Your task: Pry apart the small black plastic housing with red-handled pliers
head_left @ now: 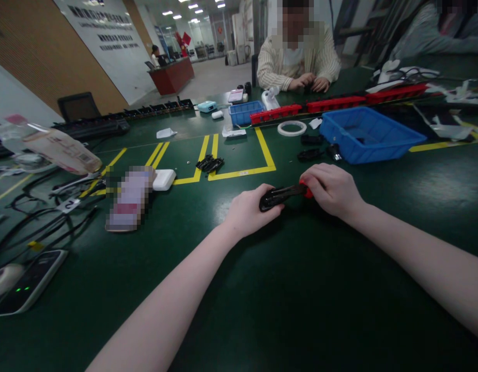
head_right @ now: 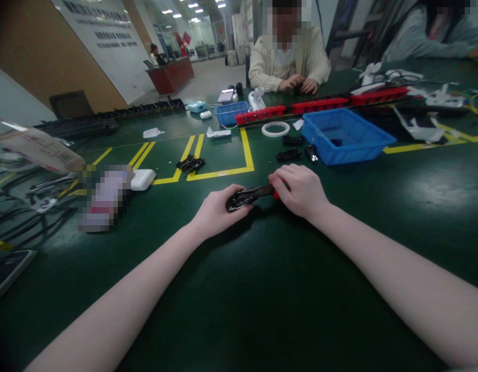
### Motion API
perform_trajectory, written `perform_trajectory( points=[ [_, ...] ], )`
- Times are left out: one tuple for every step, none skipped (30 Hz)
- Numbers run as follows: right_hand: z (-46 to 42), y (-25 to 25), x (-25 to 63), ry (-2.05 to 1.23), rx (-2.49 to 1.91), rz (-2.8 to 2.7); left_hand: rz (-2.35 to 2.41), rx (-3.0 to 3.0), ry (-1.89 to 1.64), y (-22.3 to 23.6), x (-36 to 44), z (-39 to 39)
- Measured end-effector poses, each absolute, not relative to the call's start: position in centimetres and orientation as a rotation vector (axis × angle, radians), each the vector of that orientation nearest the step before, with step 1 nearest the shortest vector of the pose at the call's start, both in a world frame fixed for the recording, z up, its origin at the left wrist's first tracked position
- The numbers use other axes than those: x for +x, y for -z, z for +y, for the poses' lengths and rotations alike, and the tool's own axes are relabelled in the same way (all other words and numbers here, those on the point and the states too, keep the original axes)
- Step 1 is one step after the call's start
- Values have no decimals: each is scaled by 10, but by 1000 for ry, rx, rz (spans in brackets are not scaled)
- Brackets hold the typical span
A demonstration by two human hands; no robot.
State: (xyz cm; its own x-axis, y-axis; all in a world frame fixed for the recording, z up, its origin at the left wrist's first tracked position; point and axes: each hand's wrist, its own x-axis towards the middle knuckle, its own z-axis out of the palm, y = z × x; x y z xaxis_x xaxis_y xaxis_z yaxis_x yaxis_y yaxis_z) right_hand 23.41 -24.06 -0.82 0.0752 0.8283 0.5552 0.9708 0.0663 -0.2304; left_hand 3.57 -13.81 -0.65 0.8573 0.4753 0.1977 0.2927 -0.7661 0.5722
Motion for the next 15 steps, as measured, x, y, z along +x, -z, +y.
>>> perform_trajectory(
  points=[
    [-242, 8, 234, 321, -1791, -1773, 531, 2473, -440, 6, 35, -138],
    [-244, 8, 235, 317, -1791, -1767, 504, 2456, -423, 6, 34, -137],
    [-246, 8, 235, 312, -1790, -1766, 480, 2442, -404, 6, 34, -137],
    [-248, 9, 235, 303, -1789, -1769, 462, 2433, -383, 6, 33, -137],
    [-250, 9, 236, 291, -1786, -1773, 451, 2432, -361, 5, 33, -137],
    [-253, 9, 236, 278, -1783, -1775, 446, 2439, -342, 5, 32, -137],
    [-254, 9, 237, 263, -1783, -1774, 449, 2448, -326, 4, 32, -137],
    [-256, 9, 237, 249, -1785, -1766, 456, 2457, -316, 4, 32, -138],
    [-256, 10, 238, 235, -1790, -1755, 467, 2466, -309, 3, 32, -138],
    [-257, 10, 238, 220, -1794, -1744, 478, 2478, -308, 3, 33, -139],
    [-257, 10, 238, 202, -1798, -1736, 480, 2496, -309, 2, 33, -139],
    [-256, 10, 238, 181, -1799, -1733, 477, 2514, -312, 2, 33, -140],
    [-256, 10, 237, 158, -1797, -1733, 463, 2533, -317, 1, 34, -140],
    [-256, 10, 237, 134, -1794, -1734, 446, 2547, -322, 1, 34, -140],
    [-256, 10, 237, 110, -1796, -1734, 434, 2556, -326, 0, 35, -141]
  ],
)
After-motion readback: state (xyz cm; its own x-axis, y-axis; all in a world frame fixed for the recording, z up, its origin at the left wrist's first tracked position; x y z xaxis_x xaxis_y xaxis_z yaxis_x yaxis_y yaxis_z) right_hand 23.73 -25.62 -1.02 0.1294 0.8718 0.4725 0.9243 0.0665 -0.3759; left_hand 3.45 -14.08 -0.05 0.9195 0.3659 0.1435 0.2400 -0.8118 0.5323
